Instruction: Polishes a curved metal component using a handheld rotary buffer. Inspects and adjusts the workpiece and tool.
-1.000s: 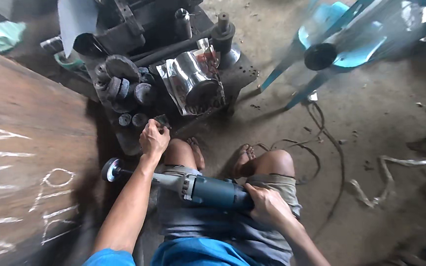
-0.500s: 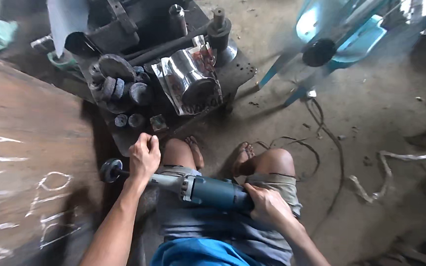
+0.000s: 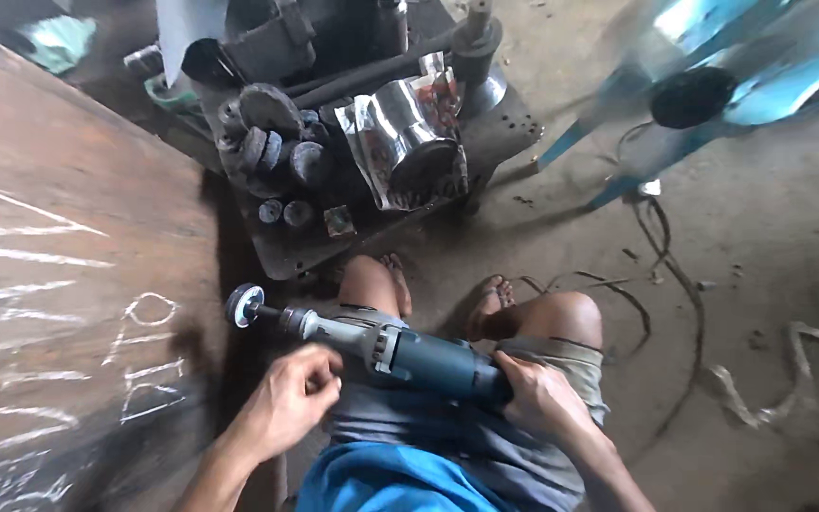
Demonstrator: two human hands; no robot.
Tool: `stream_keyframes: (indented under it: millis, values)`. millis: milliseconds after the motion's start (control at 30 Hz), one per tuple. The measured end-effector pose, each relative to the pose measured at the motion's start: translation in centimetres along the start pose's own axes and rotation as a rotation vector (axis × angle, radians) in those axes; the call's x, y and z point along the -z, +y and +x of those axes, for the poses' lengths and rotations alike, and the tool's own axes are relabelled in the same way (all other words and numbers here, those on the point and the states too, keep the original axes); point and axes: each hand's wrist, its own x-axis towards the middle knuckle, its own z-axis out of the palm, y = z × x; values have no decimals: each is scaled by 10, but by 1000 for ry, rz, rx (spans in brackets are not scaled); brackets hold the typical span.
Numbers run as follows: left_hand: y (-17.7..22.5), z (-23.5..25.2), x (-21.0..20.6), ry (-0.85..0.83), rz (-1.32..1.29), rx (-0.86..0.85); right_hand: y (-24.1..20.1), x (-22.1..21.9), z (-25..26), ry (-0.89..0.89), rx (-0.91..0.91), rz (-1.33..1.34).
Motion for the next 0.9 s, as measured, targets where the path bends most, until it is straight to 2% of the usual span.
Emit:
stream_keyframes:
  millis: [167,300,400,500,733,800,900]
  values:
    - [-1,92,40,175,228,21,-2,1,0,-8,-11,-10]
    - [-23,177,47,313,250,92,-4,1,-2,-18,-34,-14]
    - [-25,213,45,344,241,157,-5,0,-5,-11,-47,-8]
    - [-24,227,40,364,218,227,-2,-4,-5,16,-37,-7]
    - [-27,232,38,429,178,250,-3,-2,-4,22,-44,-35]
    - [-22,225,40,482,163,197,-4,-3,-3,35,-36,-36]
    - [-12,204,37,667,50,-24,-3,-4,-3,56,-27,-42]
